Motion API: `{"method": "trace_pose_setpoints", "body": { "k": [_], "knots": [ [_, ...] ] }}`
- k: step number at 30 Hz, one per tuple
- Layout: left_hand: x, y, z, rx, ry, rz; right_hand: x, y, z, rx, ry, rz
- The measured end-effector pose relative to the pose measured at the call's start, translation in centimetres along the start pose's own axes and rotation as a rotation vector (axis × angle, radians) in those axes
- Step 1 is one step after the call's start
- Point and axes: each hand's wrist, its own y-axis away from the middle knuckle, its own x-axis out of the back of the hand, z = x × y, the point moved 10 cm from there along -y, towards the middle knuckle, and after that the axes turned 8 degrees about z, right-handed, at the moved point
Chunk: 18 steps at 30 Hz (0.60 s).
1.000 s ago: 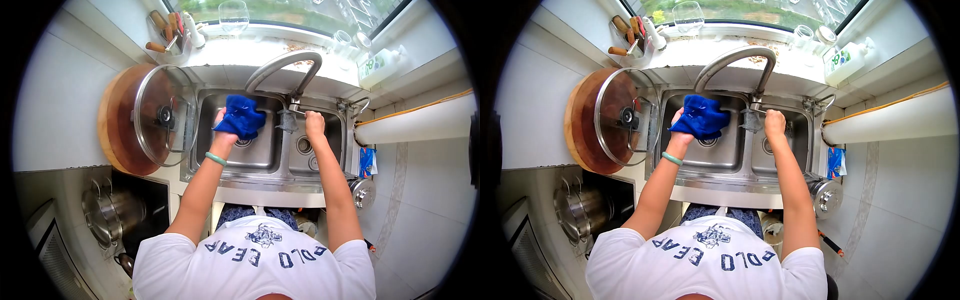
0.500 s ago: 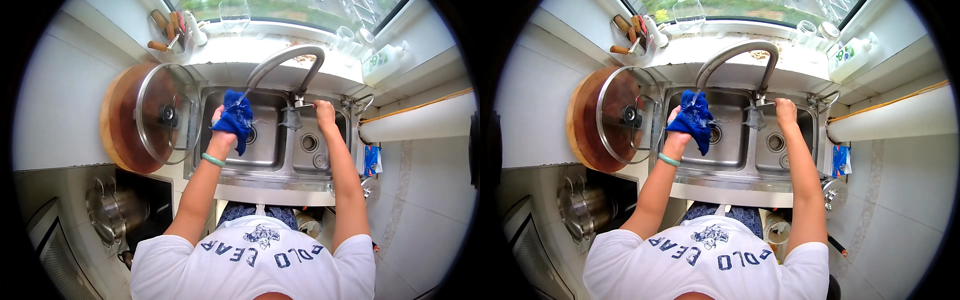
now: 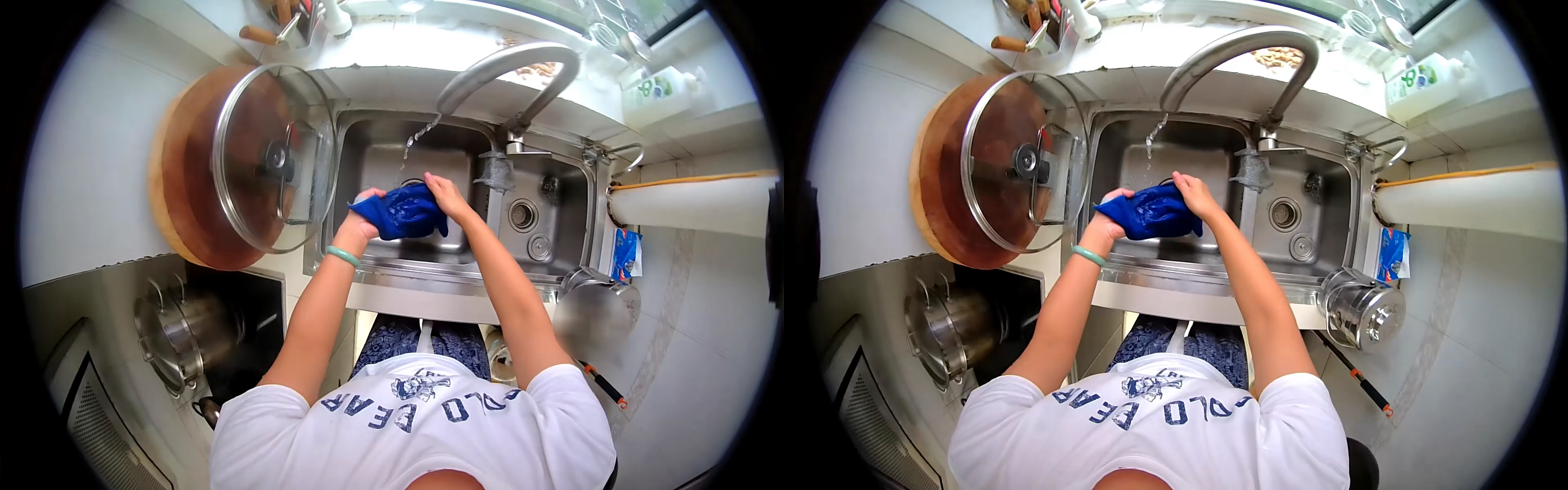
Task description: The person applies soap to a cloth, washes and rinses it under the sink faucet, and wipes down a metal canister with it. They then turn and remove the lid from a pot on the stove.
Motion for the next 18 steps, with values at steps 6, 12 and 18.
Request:
{"method": "trace_pose_setpoints", "body": {
  "k": [6,12,18],
  "knots": [
    [0.4,-3.1,-3.1,-0.084,0.277,-0.194,-5.2,6.4,-4.3,0.177,0.498,0.358],
    [4.4,-6.7,-4.8,-0.153,0.432,-0.07,-4.2,1.4,0.9,0.046,0.752,0.505],
    [4.3,-6.5,-5.4,-0.147,0.377,0.004,-4.0,2.7,1.4,0.021,0.784,0.483]
  ]
}}
